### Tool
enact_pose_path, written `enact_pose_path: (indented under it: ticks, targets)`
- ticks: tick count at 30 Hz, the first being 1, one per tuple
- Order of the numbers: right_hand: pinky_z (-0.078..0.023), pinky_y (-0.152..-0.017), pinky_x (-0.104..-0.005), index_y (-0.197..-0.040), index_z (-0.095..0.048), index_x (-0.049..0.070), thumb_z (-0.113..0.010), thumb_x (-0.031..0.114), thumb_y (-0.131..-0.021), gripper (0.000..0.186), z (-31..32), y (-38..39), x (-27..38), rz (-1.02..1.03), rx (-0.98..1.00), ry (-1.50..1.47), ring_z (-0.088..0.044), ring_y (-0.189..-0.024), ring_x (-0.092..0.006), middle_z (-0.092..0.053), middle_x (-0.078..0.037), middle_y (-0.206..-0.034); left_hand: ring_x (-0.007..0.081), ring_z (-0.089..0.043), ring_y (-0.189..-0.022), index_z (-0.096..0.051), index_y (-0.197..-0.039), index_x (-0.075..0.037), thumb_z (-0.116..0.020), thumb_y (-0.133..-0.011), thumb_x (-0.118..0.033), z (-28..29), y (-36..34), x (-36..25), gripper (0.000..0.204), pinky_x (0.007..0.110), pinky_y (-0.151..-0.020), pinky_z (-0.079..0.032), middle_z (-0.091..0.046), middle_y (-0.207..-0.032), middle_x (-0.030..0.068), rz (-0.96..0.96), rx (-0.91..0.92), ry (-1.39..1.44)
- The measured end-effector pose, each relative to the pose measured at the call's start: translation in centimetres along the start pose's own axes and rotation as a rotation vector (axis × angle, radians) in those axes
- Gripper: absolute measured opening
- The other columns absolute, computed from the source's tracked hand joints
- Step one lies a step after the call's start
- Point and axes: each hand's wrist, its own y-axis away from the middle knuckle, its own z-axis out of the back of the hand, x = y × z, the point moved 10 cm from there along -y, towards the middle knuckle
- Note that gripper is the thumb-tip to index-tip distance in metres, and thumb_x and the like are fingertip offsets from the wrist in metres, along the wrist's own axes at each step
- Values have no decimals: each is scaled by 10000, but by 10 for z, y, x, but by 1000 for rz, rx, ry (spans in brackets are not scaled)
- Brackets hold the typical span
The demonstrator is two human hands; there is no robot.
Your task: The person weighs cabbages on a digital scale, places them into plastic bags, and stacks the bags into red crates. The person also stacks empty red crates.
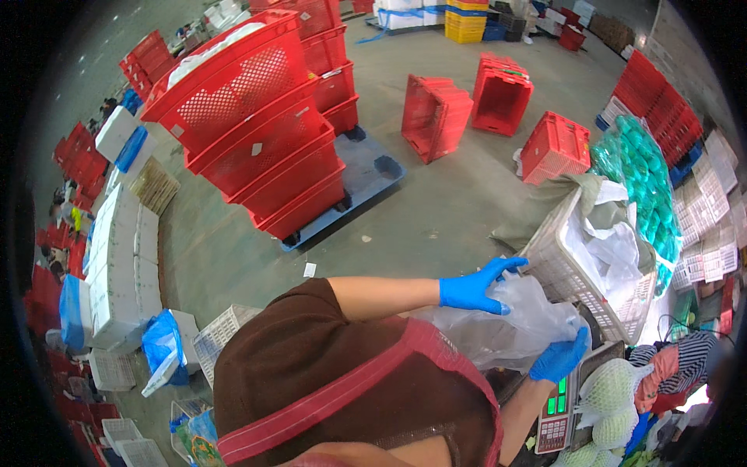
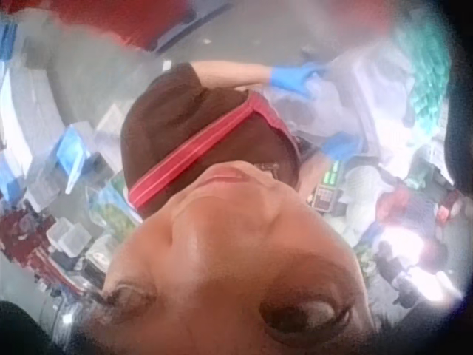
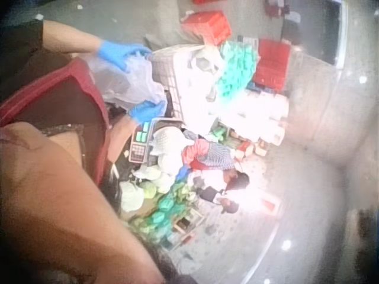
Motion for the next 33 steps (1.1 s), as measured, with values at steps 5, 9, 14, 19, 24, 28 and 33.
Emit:
enact_pose_path:
  ticks: [5,9,14,19,24,28,33]
  targets:
    - [-389,-998,-373,-1166,-528,-1,-504,208,-930,316,-63,12,-17,195,211,115,-510,-1107,-248,-539,-146,-1184,195,-549,-982,-583,-1137,-41,-544,-901,-368,105,29,55,405,334,-875,-434,-605,-1056,83,284,-585,107]
    - [-377,-995,-341,-1257,-488,-34,-531,179,-928,394,-52,25,-4,534,184,645,-493,-1139,-211,-530,-136,-1231,180,-598,-838,-643,-998,-65,-485,-930,-367,119,49,87,347,330,-772,-477,-643,-910,56,487,-647,260]
    - [-403,-925,-296,-1211,-534,-28,-540,200,-933,360,31,-24,-54,151,198,830,-520,-1039,-162,-578,-92,-1144,163,-603,-804,-632,-1006,-125,-527,-896,-339,44,46,61,263,335,-725,-507,-636,-900,46,678,-330,1035]
    - [-438,-684,-262,-1083,-601,23,-574,282,-915,311,81,-15,-57,-2,454,1101,-503,-757,-96,-576,-4,-885,137,-597,-875,-605,-1055,-132,-657,-805,-225,17,34,3,272,315,-766,-505,-611,-967,27,588,-67,834]
    - [-495,-698,-294,-991,-670,33,-537,285,-915,295,104,55,11,-186,415,857,-621,-771,-157,-673,-79,-878,186,-578,-900,-585,-1070,-49,-622,-831,-198,11,-5,-8,285,322,-829,-478,-607,-973,65,443,41,203]
    - [-490,-751,-326,-1029,-637,12,-575,282,-879,315,96,103,98,5,84,515,-623,-805,-197,-667,-83,-913,177,-589,-899,-565,-1124,-20,-648,-802,-151,-26,-28,3,357,311,-793,-490,-606,-1015,75,568,-47,347]
    - [-503,-798,-393,-1175,-583,114,-642,254,-794,410,25,112,122,890,-130,1684,-628,-891,-342,-654,-130,-1007,185,-583,-934,-559,-1122,-22,-670,-790,-131,-111,-48,-12,366,299,-820,-469,-604,-1031,62,613,217,351]
